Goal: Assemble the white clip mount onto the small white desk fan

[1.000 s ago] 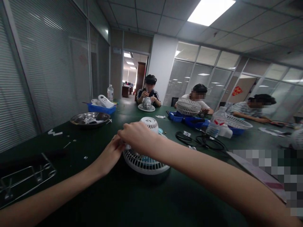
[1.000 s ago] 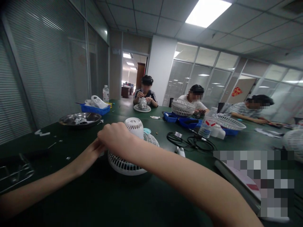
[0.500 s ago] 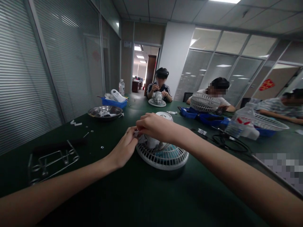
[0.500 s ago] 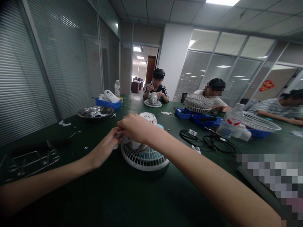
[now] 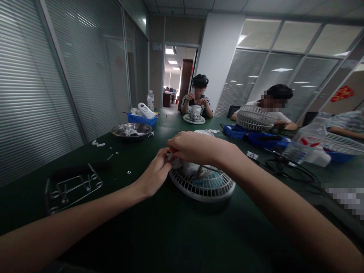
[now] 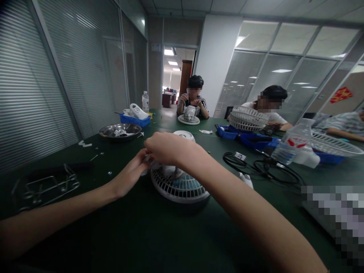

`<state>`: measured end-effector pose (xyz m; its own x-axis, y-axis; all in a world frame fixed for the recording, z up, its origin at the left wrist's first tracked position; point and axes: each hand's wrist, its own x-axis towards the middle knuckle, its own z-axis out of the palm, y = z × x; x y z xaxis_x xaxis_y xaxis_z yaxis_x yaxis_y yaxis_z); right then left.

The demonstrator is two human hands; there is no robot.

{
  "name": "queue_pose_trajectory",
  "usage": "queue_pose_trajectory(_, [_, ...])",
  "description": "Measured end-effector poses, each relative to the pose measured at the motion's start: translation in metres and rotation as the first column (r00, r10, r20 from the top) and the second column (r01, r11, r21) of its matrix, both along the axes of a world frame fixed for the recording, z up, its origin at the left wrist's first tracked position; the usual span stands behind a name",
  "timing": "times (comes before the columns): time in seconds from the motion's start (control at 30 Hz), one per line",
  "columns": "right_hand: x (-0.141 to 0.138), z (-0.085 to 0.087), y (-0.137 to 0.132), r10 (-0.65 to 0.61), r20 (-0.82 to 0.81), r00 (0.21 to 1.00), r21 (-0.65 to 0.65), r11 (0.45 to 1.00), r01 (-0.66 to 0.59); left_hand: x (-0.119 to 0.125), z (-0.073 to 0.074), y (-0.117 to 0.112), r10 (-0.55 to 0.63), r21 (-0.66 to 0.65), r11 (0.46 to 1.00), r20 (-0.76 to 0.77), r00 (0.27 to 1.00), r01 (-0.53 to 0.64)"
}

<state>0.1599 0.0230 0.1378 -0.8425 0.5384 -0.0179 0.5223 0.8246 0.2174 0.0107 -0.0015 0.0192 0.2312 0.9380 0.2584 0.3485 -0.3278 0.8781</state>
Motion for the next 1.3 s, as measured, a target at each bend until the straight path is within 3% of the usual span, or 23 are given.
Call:
queue_pose_trajectory(0.2, [-0.003,-0.012,-0.004,0.043,0.01,0.999,0.107,0.993,-0.044,0.001,-0.005,0.004,0.002,0.048,0.999,0.011,1.0,-0.002])
queue_pose_trajectory(0.37, [-0.006,-0.017,-0.007,0.034,0.003,0.999,0.17,0.985,-0.034,-0.001,-0.005,0.004,0.012,0.008,1.0,0.015,1.0,-0.013])
queue_pose_trajectory(0.7, [-0.003,-0.019,-0.006,0.065,-0.045,0.997,0.164,0.985,-0.057,0.001,-0.005,0.004,0.032,-0.034,0.999,0.019,0.999,-0.031])
queue_pose_trajectory(0.93, [-0.002,-0.012,-0.003,0.045,-0.05,0.998,0.082,0.996,-0.041,0.003,-0.001,0.0,0.05,-0.029,0.998,-0.041,0.998,-0.052])
queue_pose_trajectory(1.3, [0.0,-0.011,-0.001,0.029,-0.041,0.999,0.069,0.997,-0.026,0.003,-0.011,0.008,0.074,-0.013,0.997,-0.033,0.997,-0.074])
